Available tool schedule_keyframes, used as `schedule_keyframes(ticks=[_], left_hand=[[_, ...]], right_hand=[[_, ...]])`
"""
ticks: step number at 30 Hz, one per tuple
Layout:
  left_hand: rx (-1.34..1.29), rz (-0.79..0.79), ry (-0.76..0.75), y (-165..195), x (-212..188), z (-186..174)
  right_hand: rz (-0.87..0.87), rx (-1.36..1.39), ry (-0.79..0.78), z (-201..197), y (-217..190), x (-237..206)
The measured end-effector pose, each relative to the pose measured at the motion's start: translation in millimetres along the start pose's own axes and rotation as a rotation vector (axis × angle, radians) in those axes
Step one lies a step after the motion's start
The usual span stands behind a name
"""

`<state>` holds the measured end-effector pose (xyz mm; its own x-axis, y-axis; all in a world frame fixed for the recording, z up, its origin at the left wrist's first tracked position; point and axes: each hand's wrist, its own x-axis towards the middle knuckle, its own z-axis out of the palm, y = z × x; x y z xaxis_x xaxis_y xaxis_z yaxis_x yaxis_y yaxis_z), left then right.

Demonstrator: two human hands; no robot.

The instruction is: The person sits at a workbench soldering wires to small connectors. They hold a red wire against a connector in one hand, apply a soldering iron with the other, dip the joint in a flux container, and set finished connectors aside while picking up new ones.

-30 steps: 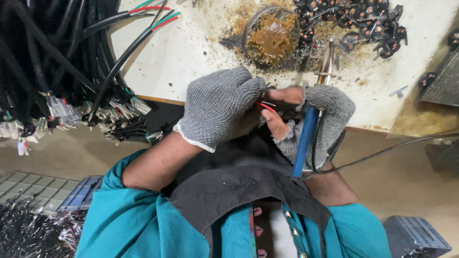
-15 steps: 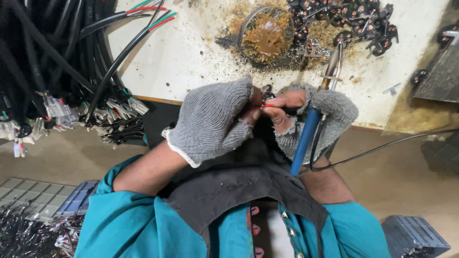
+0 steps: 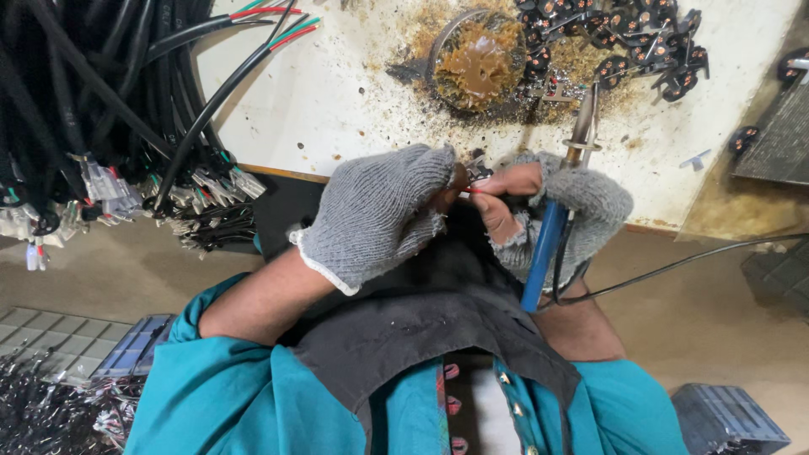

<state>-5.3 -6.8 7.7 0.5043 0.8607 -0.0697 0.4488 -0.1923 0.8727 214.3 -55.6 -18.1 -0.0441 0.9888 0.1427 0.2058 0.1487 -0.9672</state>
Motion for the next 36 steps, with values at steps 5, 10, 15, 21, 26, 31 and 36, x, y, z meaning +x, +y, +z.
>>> schedule_keyframes(ticks=[5, 10, 15, 21, 26, 31, 36], left_hand=[[-0.057, -0.073, -0.031, 4.5, -5.8, -2.6], [-0.095, -0.037, 0.021, 7.9, -3.2, -2.7], [-0.076, 0.053, 0.086, 3.7, -3.0, 2.8], [-0.051, 0.053, 0.027, -11.8, -7.0, 5.5], [0.014, 0.068, 0.064, -20.8, -14.8, 16.2], [0.004, 0.304, 0.165, -19.7, -13.7, 13.8], [-0.477, 0.06, 0.193, 8.3, 5.3, -10.3]], right_hand=[[0.146, -0.054, -0.088, -7.8, 17.0, -9.5], [0.412, 0.141, -0.116, -11.0, 31.6, -33.0], [0.493, 0.082, -0.325, -22.5, 57.9, -22.4], [1.539, 0.735, -1.275, -22.5, 183.8, -12.9], [1.838, 1.081, -0.811, -55.6, 176.7, -32.8], [1.844, 1.069, -0.669, -51.5, 79.5, -21.1], [0.851, 0.48, -0.145, -41.8, 9.3, -34.1]])
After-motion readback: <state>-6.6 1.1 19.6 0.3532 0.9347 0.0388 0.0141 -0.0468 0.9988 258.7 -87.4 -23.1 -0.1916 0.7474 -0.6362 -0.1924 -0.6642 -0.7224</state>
